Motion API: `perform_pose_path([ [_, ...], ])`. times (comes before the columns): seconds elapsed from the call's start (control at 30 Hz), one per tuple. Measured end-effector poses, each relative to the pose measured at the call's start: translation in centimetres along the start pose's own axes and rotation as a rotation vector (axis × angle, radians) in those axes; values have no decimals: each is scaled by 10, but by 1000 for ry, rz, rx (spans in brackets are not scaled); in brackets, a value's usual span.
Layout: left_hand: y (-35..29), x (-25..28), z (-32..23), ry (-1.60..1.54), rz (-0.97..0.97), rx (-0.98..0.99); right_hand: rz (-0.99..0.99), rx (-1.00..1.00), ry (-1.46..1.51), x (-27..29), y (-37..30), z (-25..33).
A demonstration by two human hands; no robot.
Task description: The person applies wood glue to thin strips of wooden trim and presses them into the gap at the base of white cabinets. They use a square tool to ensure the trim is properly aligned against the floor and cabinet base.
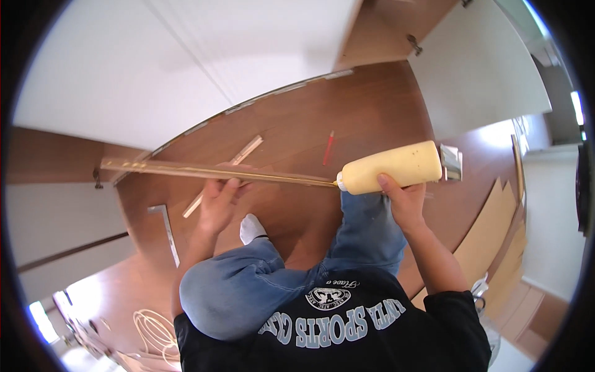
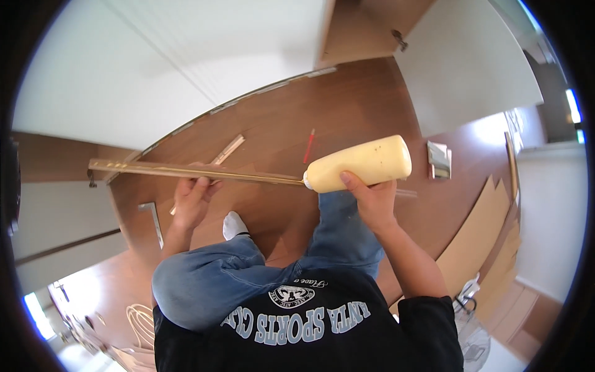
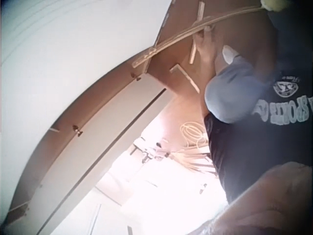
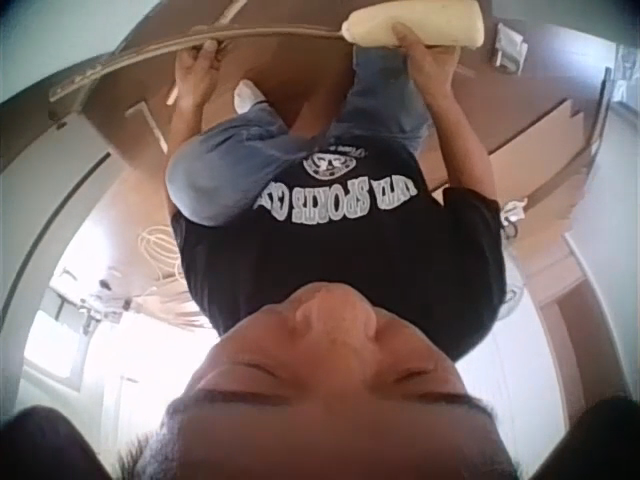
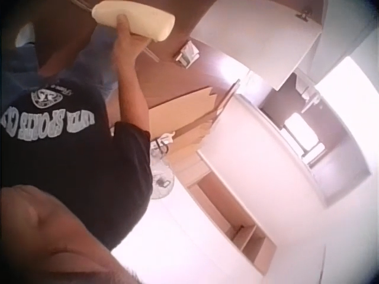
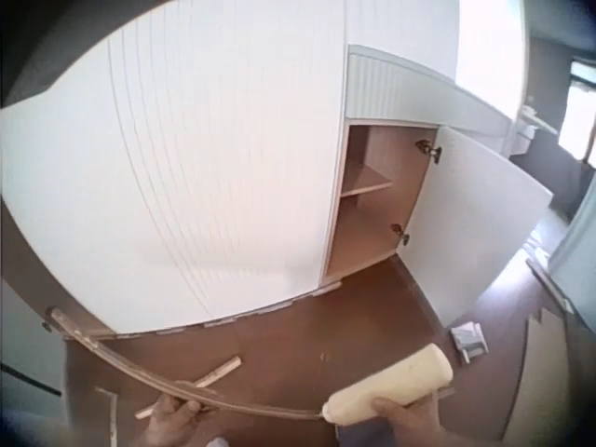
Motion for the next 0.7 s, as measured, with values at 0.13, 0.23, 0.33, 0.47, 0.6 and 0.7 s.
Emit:
perform_pose_path([
  [0.13,-12,18,-6,-22,-25,-38,-44,-46,31,44,-7,-20],
  [0.23,-17,19,-20,-5,32,-102,-86,-89,73,80,-9,-39],
  [0.33,-30,20,-29,-8,18,-108,-24,-151,-1,115,-6,-58],
  [0.47,-34,32,-12,-54,-18,-82,-61,-203,-117,163,-2,-66],
  [0.6,-30,39,4,-126,-56,-66,-40,-201,-122,193,3,-77],
  [0.7,-23,52,13,-143,-93,-46,-28,-226,-116,209,5,-80],
])
Point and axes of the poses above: each hand's wrist, its own y-axis towards the middle knuckle, its own x-axis out of the back of the hand, z = x × y, the point moved 5 cm from there along y, towards the middle knuckle, and after that the axes turned 10 degrees about -y, right-handed, at the moved point
